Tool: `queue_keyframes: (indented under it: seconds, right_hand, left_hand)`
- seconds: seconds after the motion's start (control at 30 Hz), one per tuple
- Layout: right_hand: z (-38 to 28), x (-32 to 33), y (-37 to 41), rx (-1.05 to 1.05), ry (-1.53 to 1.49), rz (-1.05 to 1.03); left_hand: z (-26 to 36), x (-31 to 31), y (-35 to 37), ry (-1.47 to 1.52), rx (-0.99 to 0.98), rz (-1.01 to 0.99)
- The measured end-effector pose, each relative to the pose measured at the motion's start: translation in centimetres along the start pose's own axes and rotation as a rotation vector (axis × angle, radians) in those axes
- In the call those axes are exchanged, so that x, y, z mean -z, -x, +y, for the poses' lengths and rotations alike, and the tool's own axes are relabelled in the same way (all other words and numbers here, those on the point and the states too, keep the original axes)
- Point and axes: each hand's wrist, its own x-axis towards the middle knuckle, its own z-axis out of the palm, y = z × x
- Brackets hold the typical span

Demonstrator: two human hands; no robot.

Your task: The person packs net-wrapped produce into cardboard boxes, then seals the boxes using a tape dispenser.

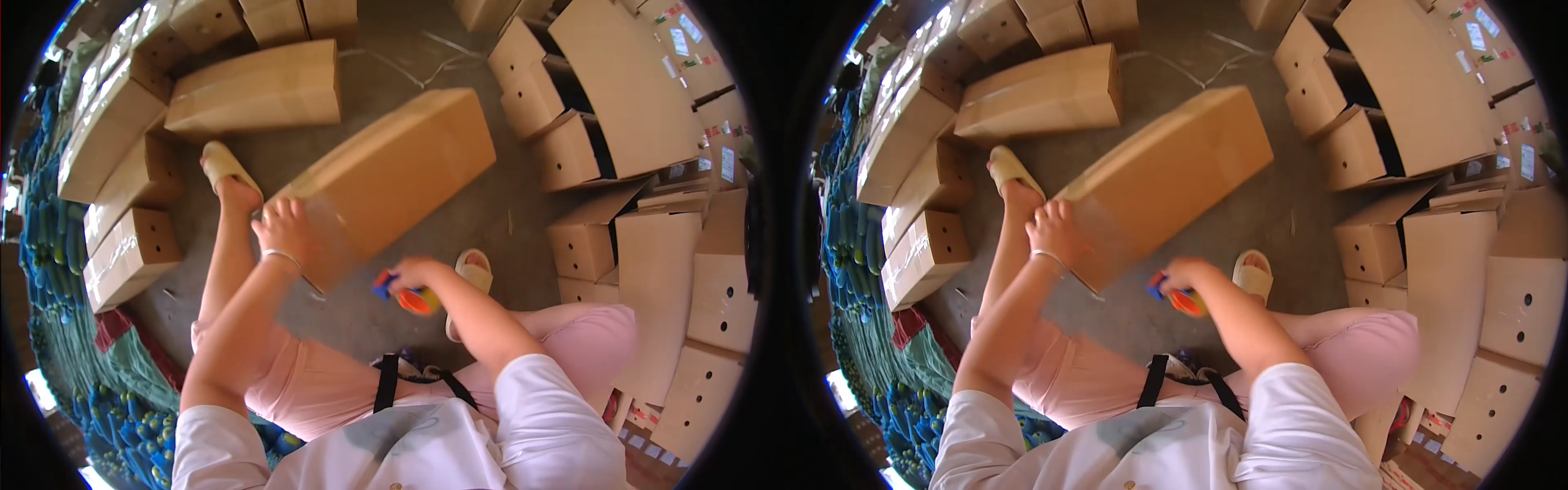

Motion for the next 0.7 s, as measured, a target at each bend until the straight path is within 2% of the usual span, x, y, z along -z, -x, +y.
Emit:
queue_keyframes:
  seconds: [0.07, 0.13, 0.23, 0.3, 0.37, 0.47, 0.53, 0.6, 0.63, 0.7]
  right_hand:
    - [1.8, 2.5, 4.2, -0.009, 0.032, -0.140]
    - [3.6, 5.9, 9.0, -0.049, 0.021, -0.128]
    - [5.3, 10.7, 16.4, -0.089, -0.127, 0.109]
    - [5.8, 12.0, 19.7, -0.045, -0.277, 0.304]
    - [4.6, 12.5, 22.4, 0.039, -0.410, 0.470]
    - [4.8, 11.0, 22.4, 0.268, -0.665, 0.621]
    - [4.3, 10.2, 21.8, 0.323, -0.765, 0.630]
    - [3.8, 10.0, 21.3, 0.326, -0.649, 0.641]
    - [3.1, 9.8, 21.4, 0.329, -0.651, 0.648]
    - [2.6, 9.3, 21.2, 0.316, -0.704, 0.651]
  left_hand:
    - [1.1, 1.4, 1.3, -0.016, -0.077, -0.036]
    - [2.0, 2.4, 2.7, -0.011, -0.162, -0.057]
    - [3.7, 1.9, 4.8, 0.035, -0.217, -0.059]
    - [5.3, 1.5, 6.0, 0.064, -0.198, -0.204]
    - [6.6, 0.1, 6.8, 0.073, -0.169, -0.276]
    - [6.9, -0.5, 8.0, 0.102, -0.151, -0.291]
    - [6.3, -0.6, 8.2, 0.121, -0.154, -0.284]
    - [5.1, -0.9, 7.9, 0.303, -0.147, -0.267]
    - [4.4, -1.3, 7.8, 0.299, -0.138, -0.251]
    - [3.3, -3.1, 7.5, 0.372, 0.009, 0.050]
